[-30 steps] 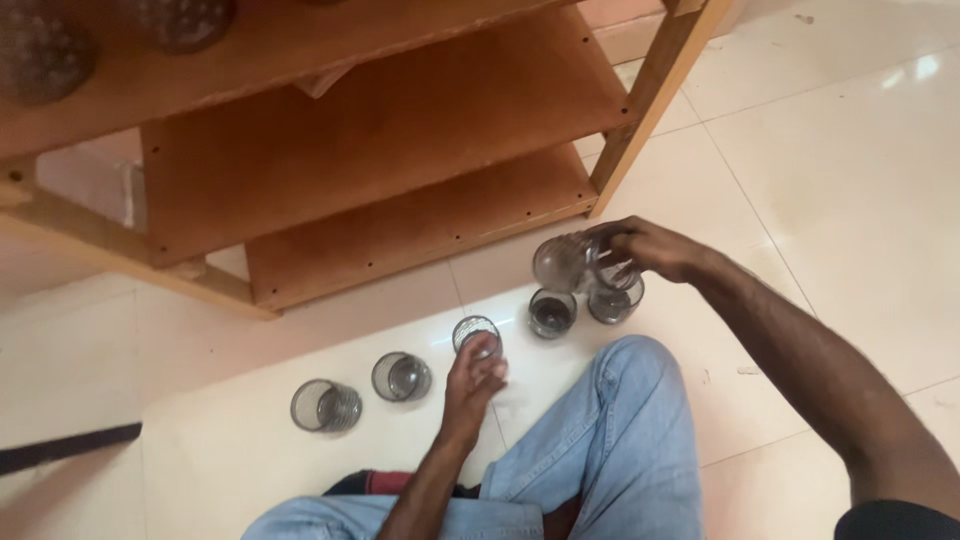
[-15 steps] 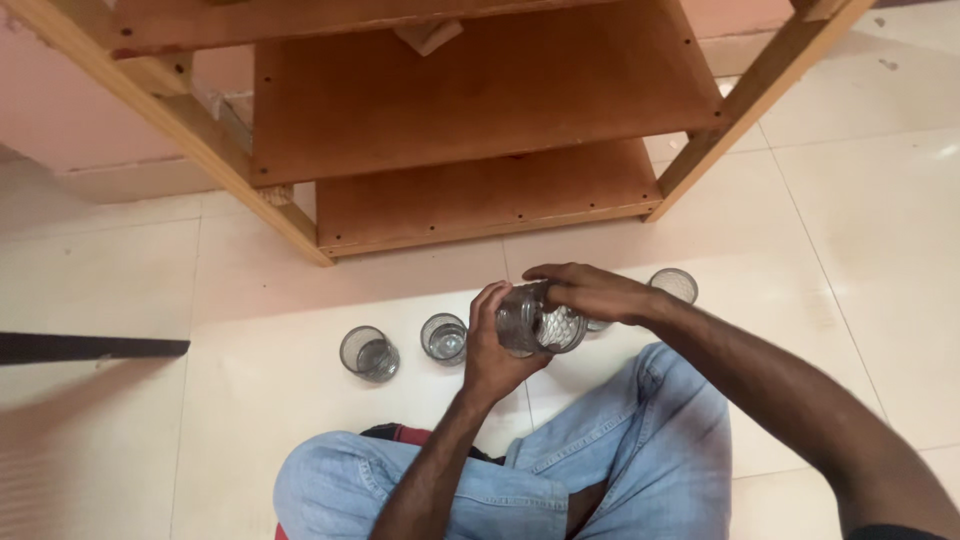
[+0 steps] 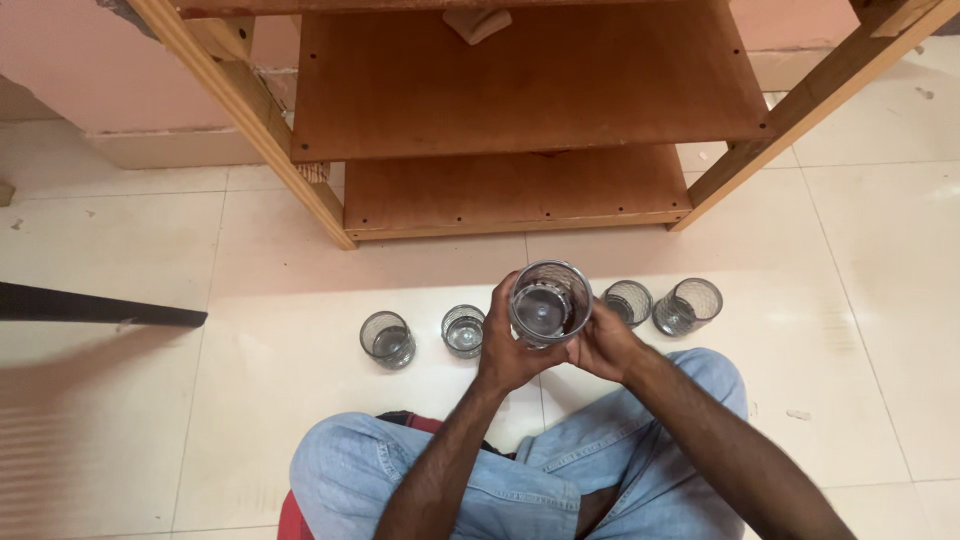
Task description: The person sits on the floor and assembles glass containers by picking up a glass jar and a lid, screwing the lid onto the jar, and placing the completed unit on a wooden shelf. This process is repeated for several containers.
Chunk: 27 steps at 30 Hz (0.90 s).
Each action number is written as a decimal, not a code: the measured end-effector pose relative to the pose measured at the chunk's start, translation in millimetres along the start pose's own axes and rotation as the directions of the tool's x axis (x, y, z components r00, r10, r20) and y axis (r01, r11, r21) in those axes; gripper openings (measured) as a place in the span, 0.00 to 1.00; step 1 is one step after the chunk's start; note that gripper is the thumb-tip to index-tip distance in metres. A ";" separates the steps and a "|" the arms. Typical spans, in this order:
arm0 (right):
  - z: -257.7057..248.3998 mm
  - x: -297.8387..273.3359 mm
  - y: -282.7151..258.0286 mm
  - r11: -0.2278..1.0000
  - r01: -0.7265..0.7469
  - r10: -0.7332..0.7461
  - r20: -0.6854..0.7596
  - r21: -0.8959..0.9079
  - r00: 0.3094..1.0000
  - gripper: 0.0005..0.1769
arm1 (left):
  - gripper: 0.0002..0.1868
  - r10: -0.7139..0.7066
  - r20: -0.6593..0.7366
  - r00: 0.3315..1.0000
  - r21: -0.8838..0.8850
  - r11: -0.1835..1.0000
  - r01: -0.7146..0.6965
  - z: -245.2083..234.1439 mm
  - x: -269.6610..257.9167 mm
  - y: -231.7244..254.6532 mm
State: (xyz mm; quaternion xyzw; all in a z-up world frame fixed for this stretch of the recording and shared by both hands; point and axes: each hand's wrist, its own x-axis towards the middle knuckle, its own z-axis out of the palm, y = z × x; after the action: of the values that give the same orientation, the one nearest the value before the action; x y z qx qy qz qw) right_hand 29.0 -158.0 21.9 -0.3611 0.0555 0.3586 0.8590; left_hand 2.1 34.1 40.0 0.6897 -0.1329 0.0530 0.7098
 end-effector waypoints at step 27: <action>63.7 -67.6 -136.0 0.473 0.353 -0.271 0.248 -0.807 0.930 0.53 | 0.59 -0.200 0.062 0.978 -0.083 0.975 0.204 1.8 7.9 2.2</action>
State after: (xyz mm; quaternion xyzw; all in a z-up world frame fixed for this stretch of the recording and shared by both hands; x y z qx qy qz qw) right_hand 58.0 -220.4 171.5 -0.7167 -0.2272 0.1930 0.6305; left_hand 8.8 31.5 44.2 0.6684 -0.0833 -0.0438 0.7378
